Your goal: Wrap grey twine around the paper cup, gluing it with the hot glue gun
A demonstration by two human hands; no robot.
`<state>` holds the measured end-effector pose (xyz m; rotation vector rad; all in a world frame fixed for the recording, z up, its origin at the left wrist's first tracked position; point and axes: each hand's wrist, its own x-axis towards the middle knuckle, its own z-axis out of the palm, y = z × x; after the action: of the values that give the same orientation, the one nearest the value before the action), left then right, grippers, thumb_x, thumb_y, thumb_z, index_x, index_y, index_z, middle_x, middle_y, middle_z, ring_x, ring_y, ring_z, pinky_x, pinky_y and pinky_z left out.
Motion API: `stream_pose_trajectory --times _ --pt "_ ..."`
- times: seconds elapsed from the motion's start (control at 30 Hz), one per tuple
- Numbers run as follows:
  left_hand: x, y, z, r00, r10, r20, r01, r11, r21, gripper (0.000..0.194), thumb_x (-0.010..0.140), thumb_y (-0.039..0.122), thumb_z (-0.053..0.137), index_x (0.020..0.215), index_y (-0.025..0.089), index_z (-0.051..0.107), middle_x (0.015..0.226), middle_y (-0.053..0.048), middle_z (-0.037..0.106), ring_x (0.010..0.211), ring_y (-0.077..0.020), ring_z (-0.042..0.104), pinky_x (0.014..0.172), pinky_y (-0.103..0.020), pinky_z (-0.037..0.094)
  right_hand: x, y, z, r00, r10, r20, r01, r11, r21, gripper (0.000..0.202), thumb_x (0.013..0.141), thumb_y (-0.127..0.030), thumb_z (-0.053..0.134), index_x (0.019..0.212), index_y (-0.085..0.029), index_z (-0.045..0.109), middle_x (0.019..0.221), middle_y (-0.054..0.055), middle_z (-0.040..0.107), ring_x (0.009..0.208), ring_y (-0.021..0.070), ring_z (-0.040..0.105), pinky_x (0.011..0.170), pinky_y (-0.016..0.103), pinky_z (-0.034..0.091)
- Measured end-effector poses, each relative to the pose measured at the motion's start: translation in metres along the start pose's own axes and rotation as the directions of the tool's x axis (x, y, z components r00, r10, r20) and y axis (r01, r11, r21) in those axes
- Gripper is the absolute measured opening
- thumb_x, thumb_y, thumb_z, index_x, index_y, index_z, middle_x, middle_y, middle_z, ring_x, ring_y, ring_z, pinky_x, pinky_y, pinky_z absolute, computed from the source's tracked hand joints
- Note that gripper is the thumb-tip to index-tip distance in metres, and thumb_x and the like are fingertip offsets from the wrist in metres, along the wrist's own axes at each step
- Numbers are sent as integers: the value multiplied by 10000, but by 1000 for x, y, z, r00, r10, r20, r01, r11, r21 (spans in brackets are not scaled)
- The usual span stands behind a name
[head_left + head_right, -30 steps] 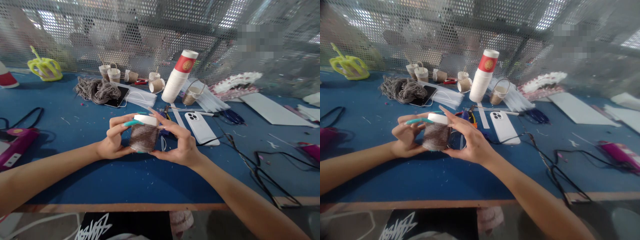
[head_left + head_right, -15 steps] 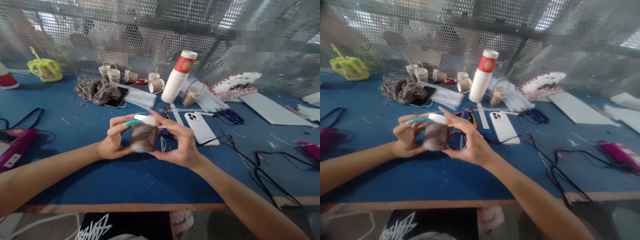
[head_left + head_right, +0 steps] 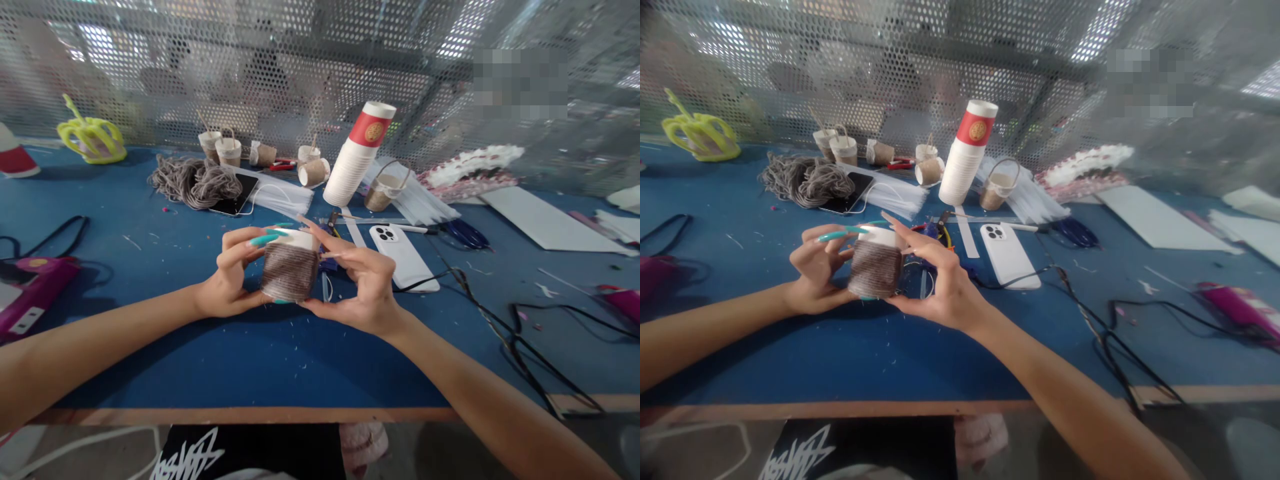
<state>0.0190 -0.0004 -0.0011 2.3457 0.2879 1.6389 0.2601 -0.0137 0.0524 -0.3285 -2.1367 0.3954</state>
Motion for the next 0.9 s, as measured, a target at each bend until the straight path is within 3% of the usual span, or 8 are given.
stream_pose_trajectory --times 0.2,0.73,0.9 --pt "3 1 0 998 -47 33 47 999 3 991 792 247 806 1529 404 162 1494 -121 283 1455 -341 377 1074 -554 541 0 1 -4 998 57 37 -54 994 -91 765 763 -170 824 1375 -251 373 1541 190 484 1420 305 496 1107 482 531" --pt "5 4 -2 997 -54 56 54 999 0 1007 776 238 822 1530 398 175 1474 -116 276 1450 -332 396 1091 -527 537 4 -1 -5 992 108 67 -106 993 -44 710 750 -133 818 1339 -240 436 1553 196 472 1434 313 477 1115 494 516" --pt "8 4 -4 988 -96 124 92 995 37 1036 770 234 823 1534 392 140 1546 -153 248 1486 -383 342 1112 -602 488 2 1 -7 995 -6 104 21 989 -150 830 771 -116 791 1442 -284 331 1540 168 491 1438 316 472 1113 549 507"
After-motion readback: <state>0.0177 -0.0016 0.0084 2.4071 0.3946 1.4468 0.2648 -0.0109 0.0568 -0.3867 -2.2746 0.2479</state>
